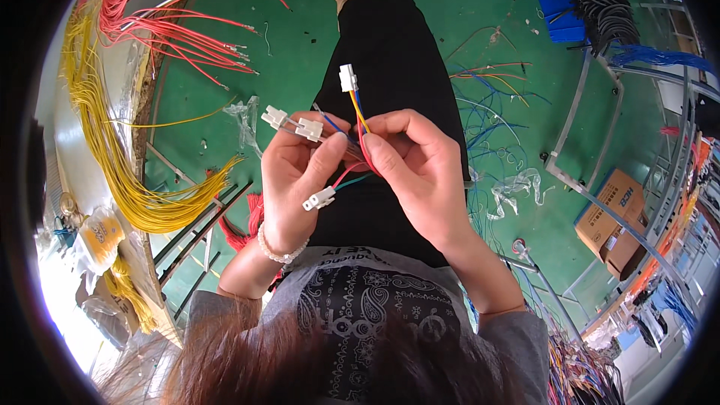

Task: The person inserts wire terminals into plastic connector housings, hangs a wire harness on a rack, gathers wires from the table, feeds them through a black sleeve, and attaches connector housings to the wire terminals.

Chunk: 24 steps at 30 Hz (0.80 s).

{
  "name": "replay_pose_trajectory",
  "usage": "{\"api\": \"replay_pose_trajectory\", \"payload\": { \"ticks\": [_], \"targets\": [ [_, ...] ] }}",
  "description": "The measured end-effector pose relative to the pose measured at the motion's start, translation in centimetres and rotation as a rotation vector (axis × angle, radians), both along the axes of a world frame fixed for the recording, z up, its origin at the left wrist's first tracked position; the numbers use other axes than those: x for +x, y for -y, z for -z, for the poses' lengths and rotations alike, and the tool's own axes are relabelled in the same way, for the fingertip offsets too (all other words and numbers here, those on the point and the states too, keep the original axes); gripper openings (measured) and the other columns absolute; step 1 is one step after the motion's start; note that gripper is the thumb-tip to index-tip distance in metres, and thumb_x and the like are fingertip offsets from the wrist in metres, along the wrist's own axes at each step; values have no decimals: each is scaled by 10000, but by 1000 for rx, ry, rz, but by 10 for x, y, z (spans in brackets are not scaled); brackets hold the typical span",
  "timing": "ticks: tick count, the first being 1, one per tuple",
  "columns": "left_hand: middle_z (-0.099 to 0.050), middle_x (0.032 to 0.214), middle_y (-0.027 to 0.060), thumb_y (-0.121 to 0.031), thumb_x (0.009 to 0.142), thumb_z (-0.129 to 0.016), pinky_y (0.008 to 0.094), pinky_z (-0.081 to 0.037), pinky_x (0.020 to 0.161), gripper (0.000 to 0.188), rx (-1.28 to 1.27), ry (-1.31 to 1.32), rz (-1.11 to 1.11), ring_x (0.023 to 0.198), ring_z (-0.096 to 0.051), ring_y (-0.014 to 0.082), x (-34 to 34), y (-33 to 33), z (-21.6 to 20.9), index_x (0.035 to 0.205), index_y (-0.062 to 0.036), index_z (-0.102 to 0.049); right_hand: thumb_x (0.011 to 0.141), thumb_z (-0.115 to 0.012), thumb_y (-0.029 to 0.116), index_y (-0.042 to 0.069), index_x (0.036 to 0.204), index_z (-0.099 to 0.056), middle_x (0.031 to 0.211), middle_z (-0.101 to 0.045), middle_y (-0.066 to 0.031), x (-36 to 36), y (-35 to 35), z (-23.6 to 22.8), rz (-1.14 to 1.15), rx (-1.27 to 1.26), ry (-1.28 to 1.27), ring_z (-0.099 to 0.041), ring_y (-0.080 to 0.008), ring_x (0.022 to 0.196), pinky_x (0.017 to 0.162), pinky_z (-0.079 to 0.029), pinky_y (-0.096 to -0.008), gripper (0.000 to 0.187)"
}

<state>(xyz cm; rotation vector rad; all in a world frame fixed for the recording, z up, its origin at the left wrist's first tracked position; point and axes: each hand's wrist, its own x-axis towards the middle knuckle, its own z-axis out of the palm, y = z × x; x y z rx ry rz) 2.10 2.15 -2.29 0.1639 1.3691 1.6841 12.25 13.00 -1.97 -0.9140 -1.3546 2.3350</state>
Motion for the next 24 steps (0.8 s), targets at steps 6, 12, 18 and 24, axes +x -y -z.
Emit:
{"api": "replay_pose_trajectory", "payload": {
  "ticks": [6,12,18,24],
  "targets": [
    [-574,943,27,-124,963,-505,215,-472,791,297,41,-31,-17,853,-567,67,1,0,2,1205,47,-520,901,-585,30,-54,1020,-613,876,-628,-37,2,3,3,89,93,81,-559,-46,744,678,-450,-179,149],
    [-559,929,12,-111,961,-506,205,-463,785,294,5,-61,-2,835,-551,54,-1,1,4,1210,45,-522,886,-592,-3,-57,1026,-614,891,-634,-46,-1,6,0,132,134,77,-571,-56,752,689,-457,-181,152],
    [-569,898,10,-72,938,-540,199,-490,727,263,50,-14,7,795,-561,48,-3,0,-1,1177,37,-538,922,-569,104,-20,1040,-582,897,-611,-31,1,-3,-3,5,52,89,-581,-62,788,701,-468,-193,172],
    [-582,909,22,-34,921,-552,209,-507,733,252,32,-39,-39,805,-574,57,1,-4,-1,1164,32,-543,917,-590,112,-14,951,-591,832,-605,-9,2,-11,1,-96,-100,-14,-553,-33,757,672,-457,-179,131]
  ]
}}
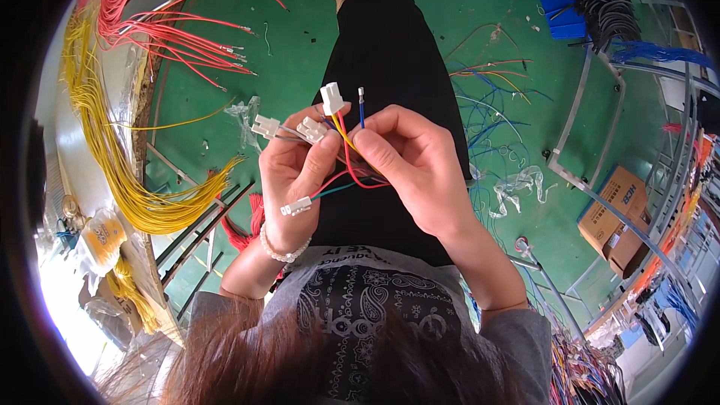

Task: The person inserts wire terminals into plastic connector housings, hangs a wire harness on a rack, gathers wires from the table, feeds them through a black sleeve, and attaches connector housings to the wire terminals.

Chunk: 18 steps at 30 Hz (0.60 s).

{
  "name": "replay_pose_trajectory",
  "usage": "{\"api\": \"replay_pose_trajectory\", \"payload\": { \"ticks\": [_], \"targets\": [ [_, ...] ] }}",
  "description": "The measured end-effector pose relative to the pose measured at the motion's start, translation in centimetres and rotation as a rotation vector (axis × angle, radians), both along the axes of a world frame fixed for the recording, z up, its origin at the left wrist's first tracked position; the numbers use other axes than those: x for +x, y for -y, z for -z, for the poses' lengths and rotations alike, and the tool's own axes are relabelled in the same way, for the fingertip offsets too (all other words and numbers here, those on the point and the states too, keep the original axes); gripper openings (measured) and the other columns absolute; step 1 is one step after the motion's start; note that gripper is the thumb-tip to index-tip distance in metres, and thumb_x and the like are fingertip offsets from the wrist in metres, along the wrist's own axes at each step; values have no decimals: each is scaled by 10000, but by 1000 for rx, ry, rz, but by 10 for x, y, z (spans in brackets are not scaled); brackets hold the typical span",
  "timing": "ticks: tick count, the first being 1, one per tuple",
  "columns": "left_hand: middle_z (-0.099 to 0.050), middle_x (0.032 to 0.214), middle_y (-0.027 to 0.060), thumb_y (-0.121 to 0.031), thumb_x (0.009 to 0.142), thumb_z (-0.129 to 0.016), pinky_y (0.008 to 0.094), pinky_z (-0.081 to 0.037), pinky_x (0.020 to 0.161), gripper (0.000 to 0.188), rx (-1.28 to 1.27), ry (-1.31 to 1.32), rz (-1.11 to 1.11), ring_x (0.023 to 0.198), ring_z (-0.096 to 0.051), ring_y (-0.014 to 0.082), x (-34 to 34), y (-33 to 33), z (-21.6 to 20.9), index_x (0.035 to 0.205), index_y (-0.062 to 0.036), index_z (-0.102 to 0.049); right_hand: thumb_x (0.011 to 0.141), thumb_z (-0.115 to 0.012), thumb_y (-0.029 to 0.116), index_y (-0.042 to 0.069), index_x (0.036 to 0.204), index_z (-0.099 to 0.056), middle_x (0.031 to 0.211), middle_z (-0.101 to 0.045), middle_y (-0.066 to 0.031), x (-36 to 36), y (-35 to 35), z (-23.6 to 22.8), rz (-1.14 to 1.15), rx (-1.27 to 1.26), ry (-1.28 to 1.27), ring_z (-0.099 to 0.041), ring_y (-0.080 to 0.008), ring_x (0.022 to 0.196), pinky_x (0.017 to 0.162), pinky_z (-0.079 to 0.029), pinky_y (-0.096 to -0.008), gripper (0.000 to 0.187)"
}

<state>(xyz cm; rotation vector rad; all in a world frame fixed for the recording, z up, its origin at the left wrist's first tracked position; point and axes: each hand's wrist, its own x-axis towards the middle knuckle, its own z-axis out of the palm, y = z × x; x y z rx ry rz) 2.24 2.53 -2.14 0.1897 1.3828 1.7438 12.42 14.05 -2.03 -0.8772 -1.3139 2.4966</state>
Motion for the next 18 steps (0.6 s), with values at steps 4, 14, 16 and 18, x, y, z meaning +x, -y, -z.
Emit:
{"api": "replay_pose_trajectory", "payload": {
  "ticks": [4,14,16,18],
  "targets": [
    [-579,913,18,-18,911,-564,206,-503,730,237,24,-13,21,816,-572,58,-1,0,0,1142,33,-559,909,-597,119,0,933,-572,843,-598,-15,-1,1,-2,38,-64,57,-554,-42,733,651,-459,-186,124],
    [-517,905,-15,-3,898,-574,178,-451,709,313,-23,-139,100,782,-520,43,-3,3,-3,1211,11,-566,851,-654,41,-46,919,-574,885,-620,-61,0,-7,-5,-138,9,111,-603,-96,811,707,-536,-245,137],
    [-512,901,-16,-5,898,-574,174,-440,714,345,-28,-177,107,782,-514,41,-3,5,-2,1243,5,-551,852,-653,43,-46,916,-574,883,-623,-60,0,-7,-7,-133,-19,116,-605,-95,802,708,-533,-241,135],
    [-512,896,-20,-10,902,-568,169,-434,724,460,-84,-376,165,791,-504,41,-3,10,5,1347,-12,-450,853,-652,44,-45,914,-575,880,-625,-59,0,-7,-7,-129,-45,122,-607,-94,792,709,-531,-237,132]
  ]
}}
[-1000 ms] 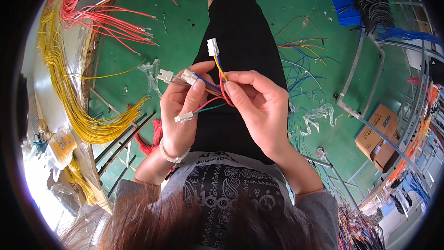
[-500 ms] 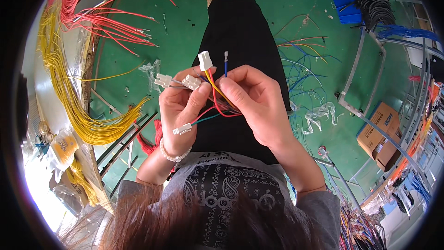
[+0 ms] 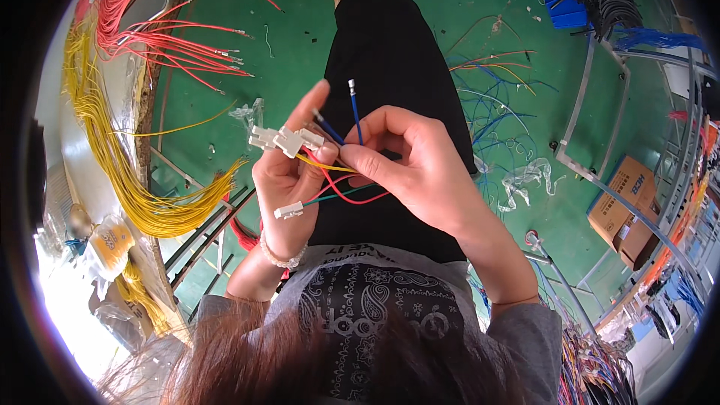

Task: The person inserts wire terminals into plastic connector housings, hangs a wire harness on a rack, gathers wires from the table, feeds them through a black sleeve, and attaches connector housings to the wire terminals.

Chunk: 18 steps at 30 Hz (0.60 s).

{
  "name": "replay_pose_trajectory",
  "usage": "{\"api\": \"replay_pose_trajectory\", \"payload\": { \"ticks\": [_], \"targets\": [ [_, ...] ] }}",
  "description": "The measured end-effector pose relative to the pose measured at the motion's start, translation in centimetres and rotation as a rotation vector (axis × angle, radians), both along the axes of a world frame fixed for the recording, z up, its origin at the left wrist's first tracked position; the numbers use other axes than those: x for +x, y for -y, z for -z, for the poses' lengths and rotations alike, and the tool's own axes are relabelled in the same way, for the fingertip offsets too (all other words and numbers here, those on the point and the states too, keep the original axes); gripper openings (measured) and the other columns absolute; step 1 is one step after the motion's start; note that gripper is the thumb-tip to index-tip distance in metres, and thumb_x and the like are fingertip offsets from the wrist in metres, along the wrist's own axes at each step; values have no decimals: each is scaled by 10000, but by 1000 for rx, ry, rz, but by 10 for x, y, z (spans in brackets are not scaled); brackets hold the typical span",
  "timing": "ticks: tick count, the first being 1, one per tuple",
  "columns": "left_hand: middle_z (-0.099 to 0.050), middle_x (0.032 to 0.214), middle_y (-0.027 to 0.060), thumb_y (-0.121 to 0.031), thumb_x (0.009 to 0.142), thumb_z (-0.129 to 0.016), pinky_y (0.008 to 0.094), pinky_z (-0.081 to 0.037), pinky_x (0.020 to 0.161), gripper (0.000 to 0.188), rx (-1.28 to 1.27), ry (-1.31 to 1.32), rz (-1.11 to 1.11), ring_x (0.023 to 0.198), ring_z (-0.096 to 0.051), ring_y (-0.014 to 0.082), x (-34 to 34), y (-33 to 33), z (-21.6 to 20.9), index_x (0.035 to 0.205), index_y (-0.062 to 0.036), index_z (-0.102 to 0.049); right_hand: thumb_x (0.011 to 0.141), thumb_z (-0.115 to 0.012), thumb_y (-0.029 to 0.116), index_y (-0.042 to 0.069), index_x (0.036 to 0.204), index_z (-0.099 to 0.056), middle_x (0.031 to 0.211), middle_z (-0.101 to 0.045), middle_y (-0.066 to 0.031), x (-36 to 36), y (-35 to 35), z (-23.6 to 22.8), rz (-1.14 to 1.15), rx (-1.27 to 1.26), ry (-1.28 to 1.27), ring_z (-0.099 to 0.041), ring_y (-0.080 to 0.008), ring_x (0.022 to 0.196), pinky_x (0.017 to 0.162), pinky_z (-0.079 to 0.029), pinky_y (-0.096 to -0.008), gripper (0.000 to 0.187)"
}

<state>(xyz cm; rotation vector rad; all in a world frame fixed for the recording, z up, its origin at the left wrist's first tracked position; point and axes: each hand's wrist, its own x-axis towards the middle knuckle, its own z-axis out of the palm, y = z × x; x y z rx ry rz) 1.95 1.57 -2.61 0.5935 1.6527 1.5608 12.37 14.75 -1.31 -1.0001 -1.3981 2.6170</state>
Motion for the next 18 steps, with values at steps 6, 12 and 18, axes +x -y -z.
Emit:
{"api": "replay_pose_trajectory", "payload": {
  "ticks": [6,12,18],
  "targets": [
    [-525,864,-25,2,901,-561,158,-420,688,622,104,135,-120,758,-487,38,9,2,1,1446,-29,-265,868,-626,33,-28,927,-559,901,-634,-64,1,1,0,-19,5,34,-633,-109,823,735,-532,-233,108],
    [-511,802,-46,40,877,-571,145,-404,635,602,-68,47,-138,700,-468,19,10,0,-7,1424,-36,-330,821,-681,14,-27,904,-579,880,-619,-50,2,4,-7,-136,264,67,-621,-100,821,719,-527,-219,139],
    [-547,847,-25,29,877,-586,154,-417,653,464,-44,100,-219,745,-502,22,13,-2,-5,1320,-14,-456,833,-644,-23,-39,868,-548,835,-592,-45,0,13,-9,-108,533,9,-618,-92,806,716,-527,-211,103]
  ]
}}
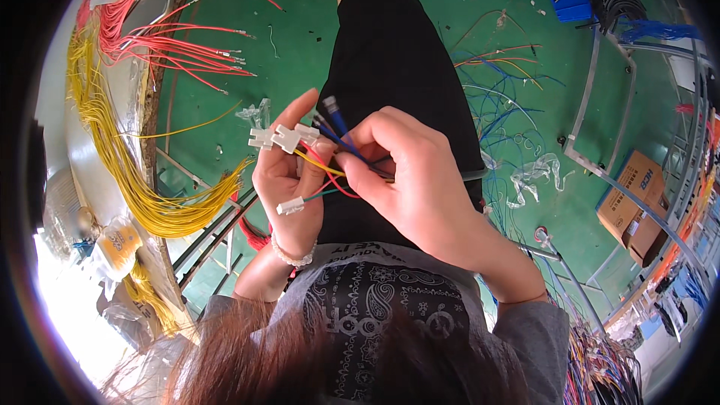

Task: The person inserts wire terminals into plastic connector housings, hangs a wire harness on a rack, gathers wires from the table, feeds them through a black sleeve, and attaches connector housings to the wire terminals.

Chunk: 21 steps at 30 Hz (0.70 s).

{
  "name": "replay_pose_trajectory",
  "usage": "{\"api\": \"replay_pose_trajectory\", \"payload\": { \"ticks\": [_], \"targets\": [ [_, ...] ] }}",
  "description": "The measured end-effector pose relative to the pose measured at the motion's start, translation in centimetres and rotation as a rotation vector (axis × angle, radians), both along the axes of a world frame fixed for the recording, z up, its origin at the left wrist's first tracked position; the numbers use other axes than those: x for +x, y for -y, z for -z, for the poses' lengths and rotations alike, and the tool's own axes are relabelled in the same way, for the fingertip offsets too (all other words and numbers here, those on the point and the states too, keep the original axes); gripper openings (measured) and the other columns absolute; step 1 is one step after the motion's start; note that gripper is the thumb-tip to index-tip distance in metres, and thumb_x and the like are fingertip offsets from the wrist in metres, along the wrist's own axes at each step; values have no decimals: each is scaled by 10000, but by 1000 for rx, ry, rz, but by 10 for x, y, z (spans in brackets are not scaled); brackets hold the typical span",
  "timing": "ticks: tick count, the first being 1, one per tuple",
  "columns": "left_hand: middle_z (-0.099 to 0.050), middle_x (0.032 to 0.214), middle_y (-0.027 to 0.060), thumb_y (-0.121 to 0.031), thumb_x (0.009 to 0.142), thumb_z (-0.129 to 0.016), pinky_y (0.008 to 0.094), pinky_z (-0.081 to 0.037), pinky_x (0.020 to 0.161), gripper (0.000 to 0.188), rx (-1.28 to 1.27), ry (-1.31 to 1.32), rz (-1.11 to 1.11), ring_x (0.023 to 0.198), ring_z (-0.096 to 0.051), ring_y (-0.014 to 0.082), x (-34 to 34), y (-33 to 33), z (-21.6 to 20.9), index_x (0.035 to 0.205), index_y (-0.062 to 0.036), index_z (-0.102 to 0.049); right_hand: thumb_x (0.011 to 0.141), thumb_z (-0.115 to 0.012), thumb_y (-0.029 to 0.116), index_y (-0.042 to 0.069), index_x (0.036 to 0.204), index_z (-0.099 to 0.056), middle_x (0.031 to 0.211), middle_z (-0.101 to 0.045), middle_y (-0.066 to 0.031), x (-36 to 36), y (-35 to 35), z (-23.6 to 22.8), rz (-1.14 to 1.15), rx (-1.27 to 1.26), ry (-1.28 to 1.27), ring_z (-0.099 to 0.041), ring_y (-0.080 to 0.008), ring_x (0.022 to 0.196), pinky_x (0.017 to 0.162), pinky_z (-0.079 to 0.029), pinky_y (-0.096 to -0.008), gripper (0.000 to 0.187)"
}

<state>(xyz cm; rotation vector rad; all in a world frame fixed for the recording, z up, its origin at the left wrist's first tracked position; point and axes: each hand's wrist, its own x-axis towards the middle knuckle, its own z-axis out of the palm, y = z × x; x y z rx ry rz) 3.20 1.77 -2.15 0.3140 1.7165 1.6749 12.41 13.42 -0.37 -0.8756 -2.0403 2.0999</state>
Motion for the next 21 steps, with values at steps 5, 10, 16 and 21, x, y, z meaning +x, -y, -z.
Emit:
{"api": "replay_pose_trajectory", "payload": {
  "ticks": [5,10,16,21],
  "targets": [
    [-584,886,17,-47,902,-591,186,-449,689,259,22,-71,-17,773,-538,49,3,9,10,1147,5,-521,911,-547,26,-16,915,-505,846,-614,-71,1,3,6,193,-165,-44,-630,-109,779,699,-537,-246,60],
    [-571,883,34,-143,936,-561,167,-391,608,196,226,128,70,669,-476,48,-5,20,19,1054,1,-501,982,-440,161,24,1016,-451,965,-652,-205,6,-15,17,252,-562,-62,-672,-256,883,780,-558,-337,142],
    [-500,1086,68,-63,800,-552,257,-365,841,272,237,461,226,903,-458,106,-19,24,15,1060,-10,-491,977,-465,215,46,1013,-460,1075,-622,-207,4,-10,21,283,-782,-148,-636,-248,996,824,-551,-360,173],
    [-478,1086,65,-217,787,-545,284,-346,924,461,231,348,259,991,-464,157,-23,16,8,1178,22,-496,974,-478,227,58,997,-472,1109,-612,-178,0,-11,21,300,-752,-151,-632,-186,975,822,-549,-335,171]
  ]
}}
